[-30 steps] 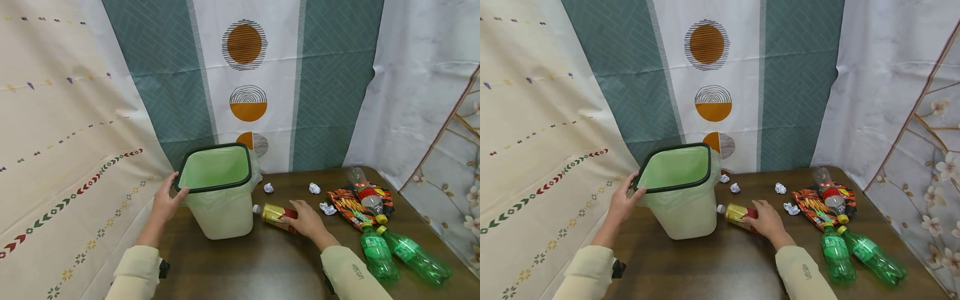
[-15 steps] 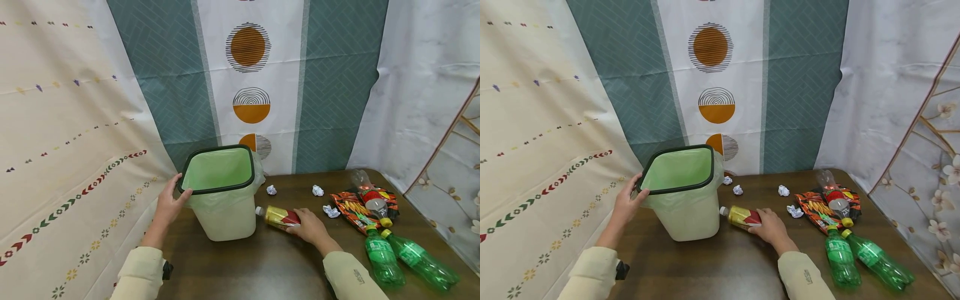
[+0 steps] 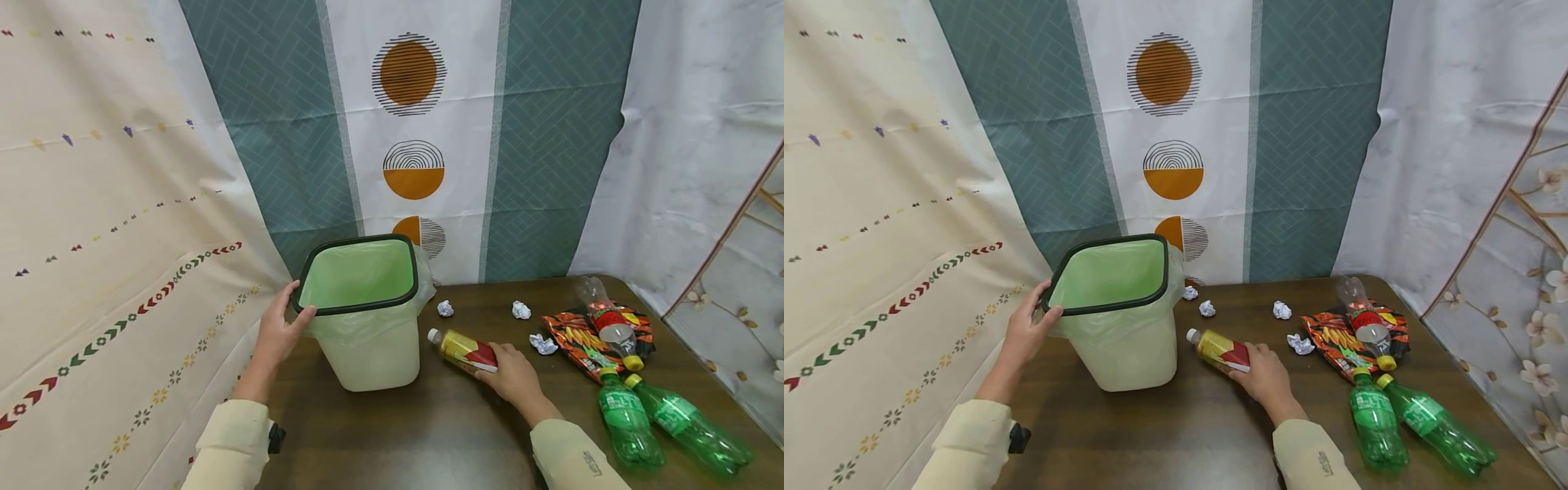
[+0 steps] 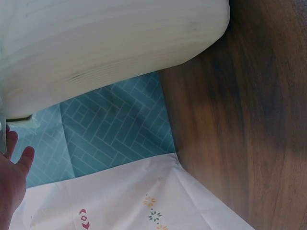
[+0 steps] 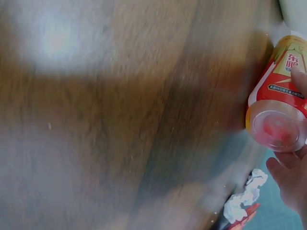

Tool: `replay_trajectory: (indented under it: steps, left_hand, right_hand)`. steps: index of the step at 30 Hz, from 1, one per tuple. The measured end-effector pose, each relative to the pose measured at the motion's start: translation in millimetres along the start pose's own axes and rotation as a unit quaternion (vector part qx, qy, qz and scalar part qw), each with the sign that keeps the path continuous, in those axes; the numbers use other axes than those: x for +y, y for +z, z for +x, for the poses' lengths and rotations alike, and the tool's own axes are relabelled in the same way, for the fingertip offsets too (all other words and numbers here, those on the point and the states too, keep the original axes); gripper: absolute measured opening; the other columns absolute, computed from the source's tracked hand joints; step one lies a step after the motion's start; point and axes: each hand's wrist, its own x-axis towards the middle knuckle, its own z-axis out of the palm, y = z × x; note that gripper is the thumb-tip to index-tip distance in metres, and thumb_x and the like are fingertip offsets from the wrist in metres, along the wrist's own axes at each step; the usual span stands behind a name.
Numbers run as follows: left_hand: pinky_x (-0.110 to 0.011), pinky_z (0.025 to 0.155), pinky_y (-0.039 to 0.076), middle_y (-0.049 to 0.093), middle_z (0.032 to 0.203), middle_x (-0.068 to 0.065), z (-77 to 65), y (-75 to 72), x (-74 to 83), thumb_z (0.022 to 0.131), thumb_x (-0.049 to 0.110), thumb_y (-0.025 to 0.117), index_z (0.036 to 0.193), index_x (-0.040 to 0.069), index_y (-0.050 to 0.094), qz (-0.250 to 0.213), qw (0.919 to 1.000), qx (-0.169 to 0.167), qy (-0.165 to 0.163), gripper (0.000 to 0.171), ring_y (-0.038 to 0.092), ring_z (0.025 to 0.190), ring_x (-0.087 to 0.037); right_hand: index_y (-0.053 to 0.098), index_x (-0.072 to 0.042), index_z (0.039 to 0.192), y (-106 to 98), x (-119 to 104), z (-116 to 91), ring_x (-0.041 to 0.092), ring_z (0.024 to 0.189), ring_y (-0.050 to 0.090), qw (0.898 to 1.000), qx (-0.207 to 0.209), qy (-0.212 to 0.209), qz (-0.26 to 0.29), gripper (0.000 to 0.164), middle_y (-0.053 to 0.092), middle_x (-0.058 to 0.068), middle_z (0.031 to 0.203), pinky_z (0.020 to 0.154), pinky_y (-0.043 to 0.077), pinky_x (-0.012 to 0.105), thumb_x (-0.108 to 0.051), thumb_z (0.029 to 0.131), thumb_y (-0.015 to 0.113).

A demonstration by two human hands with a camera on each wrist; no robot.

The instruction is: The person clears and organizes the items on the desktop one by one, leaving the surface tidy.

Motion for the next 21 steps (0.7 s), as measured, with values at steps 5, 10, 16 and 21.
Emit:
replay_trajectory:
  steps: [5, 10, 16, 21]
  left_hand:
    - [-0.058, 0.113, 0.023, 0.033, 0.155, -0.020, 0.2, -0.7, 0.5, 0.096, 0.037, 0.058, 0.152, 0.005, 0.035, -0.001, 1.0000, -0.005, -0.003, 0.069, 0.030, 0.143, -0.037]
    - [-0.059, 0.112, 0.023, 0.032, 0.156, -0.021, 0.2, -1.1, 0.7, 0.096, 0.037, 0.057, 0.152, 0.005, 0.035, 0.000, 1.0000, -0.007, -0.003, 0.069, 0.029, 0.143, -0.038]
    - [-0.058, 0.113, 0.024, 0.034, 0.155, -0.021, 0.0, -0.3, -1.0, 0.095, 0.036, 0.057, 0.152, 0.005, 0.035, 0.004, 1.0000, 0.000, 0.001, 0.068, 0.031, 0.142, -0.037]
    - [-0.058, 0.113, 0.024, 0.035, 0.154, -0.021, 0.2, 0.4, -0.9, 0.095, 0.035, 0.058, 0.152, 0.005, 0.035, 0.000, 1.0000, 0.002, 0.003, 0.068, 0.032, 0.142, -0.037]
  right_hand:
    - [0.056, 0.007, 0.132, 0.2, 0.6, -0.9, 0.043, 0.106, 0.058, 1.000, 0.008, 0.020, 0.006, 0.072, 0.058, 0.028, 0.122, 0.088, 0.047, 0.058, -0.033, 0.079, 0.082]
    - [0.054, 0.010, 0.133, 0.3, 6.5, -1.2, 0.044, 0.104, 0.058, 0.998, 0.021, 0.051, 0.032, 0.074, 0.056, 0.031, 0.123, 0.088, 0.047, 0.059, -0.034, 0.080, 0.081]
    - [0.052, 0.010, 0.133, -5.5, 10.9, -0.5, 0.046, 0.103, 0.058, 0.991, 0.072, 0.081, 0.074, 0.073, 0.058, 0.032, 0.119, 0.085, 0.046, 0.061, -0.035, 0.082, 0.079]
    - [0.051, 0.008, 0.135, -19.2, 5.0, 4.4, 0.048, 0.106, 0.056, 0.977, 0.128, 0.119, 0.124, 0.074, 0.056, 0.034, 0.121, 0.085, 0.044, 0.062, -0.037, 0.084, 0.078]
